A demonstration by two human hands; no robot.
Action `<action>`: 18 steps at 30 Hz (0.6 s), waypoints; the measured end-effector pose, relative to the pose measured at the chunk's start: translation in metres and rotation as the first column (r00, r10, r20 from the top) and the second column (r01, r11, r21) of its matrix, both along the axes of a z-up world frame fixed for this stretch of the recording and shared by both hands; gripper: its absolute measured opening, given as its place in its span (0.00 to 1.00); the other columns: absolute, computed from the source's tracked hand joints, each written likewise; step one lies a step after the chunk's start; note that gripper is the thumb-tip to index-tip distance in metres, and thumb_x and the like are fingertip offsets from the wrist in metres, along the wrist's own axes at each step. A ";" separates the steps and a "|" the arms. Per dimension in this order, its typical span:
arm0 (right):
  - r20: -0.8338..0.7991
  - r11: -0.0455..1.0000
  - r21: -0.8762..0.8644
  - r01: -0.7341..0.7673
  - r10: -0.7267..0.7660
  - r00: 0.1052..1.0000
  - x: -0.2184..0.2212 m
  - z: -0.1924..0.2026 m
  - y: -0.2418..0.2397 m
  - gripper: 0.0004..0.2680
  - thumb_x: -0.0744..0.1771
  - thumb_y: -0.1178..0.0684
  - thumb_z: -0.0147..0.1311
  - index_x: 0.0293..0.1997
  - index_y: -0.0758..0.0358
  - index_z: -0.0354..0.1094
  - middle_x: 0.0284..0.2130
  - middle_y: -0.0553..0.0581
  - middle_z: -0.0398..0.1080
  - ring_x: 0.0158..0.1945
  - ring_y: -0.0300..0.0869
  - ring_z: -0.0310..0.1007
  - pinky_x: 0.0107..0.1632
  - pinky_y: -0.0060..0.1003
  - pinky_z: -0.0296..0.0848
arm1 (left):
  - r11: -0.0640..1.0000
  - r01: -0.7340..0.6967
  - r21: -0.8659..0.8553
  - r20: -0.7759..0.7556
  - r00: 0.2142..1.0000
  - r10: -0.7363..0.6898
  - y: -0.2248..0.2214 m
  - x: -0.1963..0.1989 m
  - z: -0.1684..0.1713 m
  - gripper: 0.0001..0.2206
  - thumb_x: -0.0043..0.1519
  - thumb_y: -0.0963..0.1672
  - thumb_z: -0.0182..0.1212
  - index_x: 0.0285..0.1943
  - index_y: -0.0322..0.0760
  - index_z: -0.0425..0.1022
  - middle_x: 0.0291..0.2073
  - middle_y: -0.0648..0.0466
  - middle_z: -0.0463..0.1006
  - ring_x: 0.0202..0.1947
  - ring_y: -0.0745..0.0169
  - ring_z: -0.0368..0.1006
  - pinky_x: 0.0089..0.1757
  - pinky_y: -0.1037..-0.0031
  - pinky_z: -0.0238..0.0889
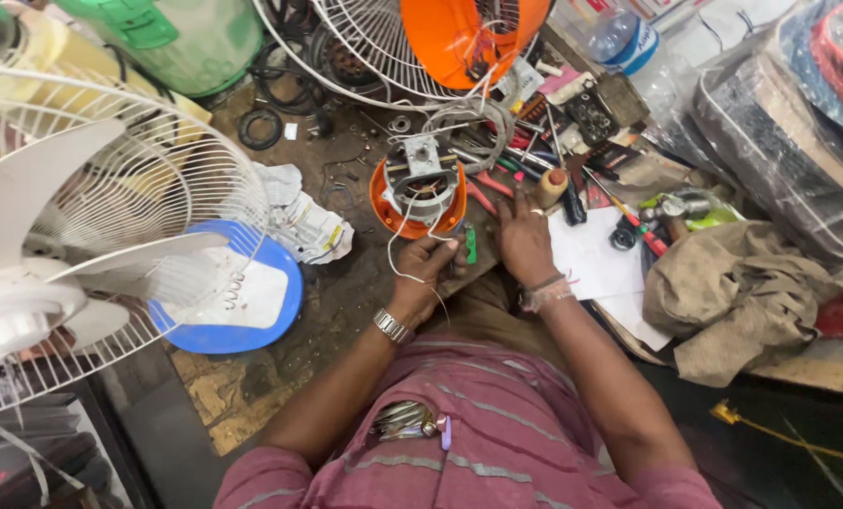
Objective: The person works on a disassembled electric fan motor, using pliers and a screwdriver to strip wire insulation, twist connections, and adjust components on the motor housing. The workspace is cluttered with tools and fan parts.
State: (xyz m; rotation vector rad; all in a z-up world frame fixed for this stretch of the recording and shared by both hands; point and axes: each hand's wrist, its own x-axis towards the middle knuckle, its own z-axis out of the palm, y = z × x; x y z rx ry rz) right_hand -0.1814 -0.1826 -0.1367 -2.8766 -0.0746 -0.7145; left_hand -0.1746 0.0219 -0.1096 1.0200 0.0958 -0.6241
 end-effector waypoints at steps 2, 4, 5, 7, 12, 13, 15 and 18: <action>-0.072 0.986 -0.153 0.067 -0.079 0.994 0.013 -0.006 0.004 0.12 0.64 0.51 0.53 0.49 0.63 0.72 0.56 0.71 0.68 0.55 0.59 0.68 0.53 0.53 0.66 | 1.000 -0.019 -0.021 0.063 0.998 0.020 0.002 0.002 -0.003 0.07 0.66 0.42 0.63 0.48 0.31 0.78 0.31 0.56 0.78 0.28 0.73 0.71 0.30 0.81 0.66; -0.177 0.965 -0.252 0.078 -0.126 0.976 0.022 -0.008 0.005 0.10 0.66 0.52 0.50 0.49 0.60 0.73 0.55 0.68 0.69 0.57 0.57 0.69 0.56 0.56 0.66 | 0.997 -0.007 0.077 0.167 0.986 -0.006 0.006 0.002 -0.007 0.08 0.67 0.42 0.63 0.48 0.31 0.79 0.30 0.57 0.77 0.27 0.74 0.68 0.29 0.81 0.62; -0.251 0.960 -0.272 0.060 -0.131 0.959 0.025 -0.008 0.003 0.09 0.68 0.52 0.50 0.51 0.59 0.73 0.53 0.66 0.69 0.57 0.57 0.69 0.59 0.58 0.65 | 0.992 -0.004 0.128 0.213 0.977 -0.024 0.009 0.001 -0.008 0.08 0.67 0.43 0.63 0.48 0.31 0.79 0.29 0.57 0.77 0.26 0.74 0.66 0.29 0.82 0.60; -0.369 0.967 -0.253 0.033 -0.128 0.921 0.026 -0.006 0.002 0.09 0.69 0.49 0.50 0.50 0.59 0.73 0.50 0.65 0.70 0.56 0.57 0.69 0.59 0.59 0.65 | 0.988 -0.017 0.153 0.291 0.956 -0.028 0.013 -0.003 -0.011 0.08 0.67 0.43 0.61 0.48 0.32 0.79 0.31 0.59 0.77 0.30 0.76 0.68 0.33 0.82 0.62; -0.455 0.910 0.398 0.114 0.088 0.886 0.022 0.008 -0.019 0.12 0.70 0.46 0.50 0.50 0.64 0.72 0.40 0.70 0.75 0.44 0.60 0.74 0.46 0.53 0.71 | 0.973 -0.036 0.227 0.440 0.895 -0.070 0.020 -0.002 -0.005 0.08 0.70 0.43 0.57 0.47 0.31 0.77 0.33 0.58 0.78 0.35 0.76 0.71 0.40 0.81 0.65; -0.492 0.851 0.492 0.183 0.098 0.865 0.017 0.010 -0.023 0.13 0.71 0.45 0.49 0.48 0.65 0.72 0.37 0.68 0.75 0.41 0.57 0.74 0.45 0.51 0.71 | 0.972 -0.044 0.230 0.437 0.897 -0.063 0.021 -0.002 -0.005 0.07 0.70 0.43 0.57 0.49 0.32 0.77 0.33 0.58 0.78 0.35 0.76 0.71 0.40 0.81 0.65; -0.562 0.690 0.643 0.332 0.131 0.817 0.000 0.013 -0.028 0.15 0.72 0.43 0.49 0.43 0.68 0.73 0.31 0.65 0.75 0.36 0.52 0.75 0.41 0.46 0.72 | 0.969 -0.038 0.242 0.389 0.919 -0.061 0.022 -0.003 -0.004 0.07 0.68 0.42 0.58 0.51 0.32 0.76 0.33 0.56 0.79 0.34 0.75 0.73 0.39 0.81 0.66; -0.555 0.182 0.832 0.524 0.267 0.788 -0.040 0.023 -0.024 0.15 0.72 0.44 0.48 0.49 0.68 0.71 0.32 0.64 0.74 0.33 0.48 0.72 0.37 0.43 0.70 | 0.978 -0.009 0.209 0.293 0.954 -0.054 0.017 -0.005 -0.001 0.07 0.68 0.42 0.59 0.50 0.31 0.74 0.34 0.54 0.81 0.32 0.73 0.74 0.36 0.79 0.69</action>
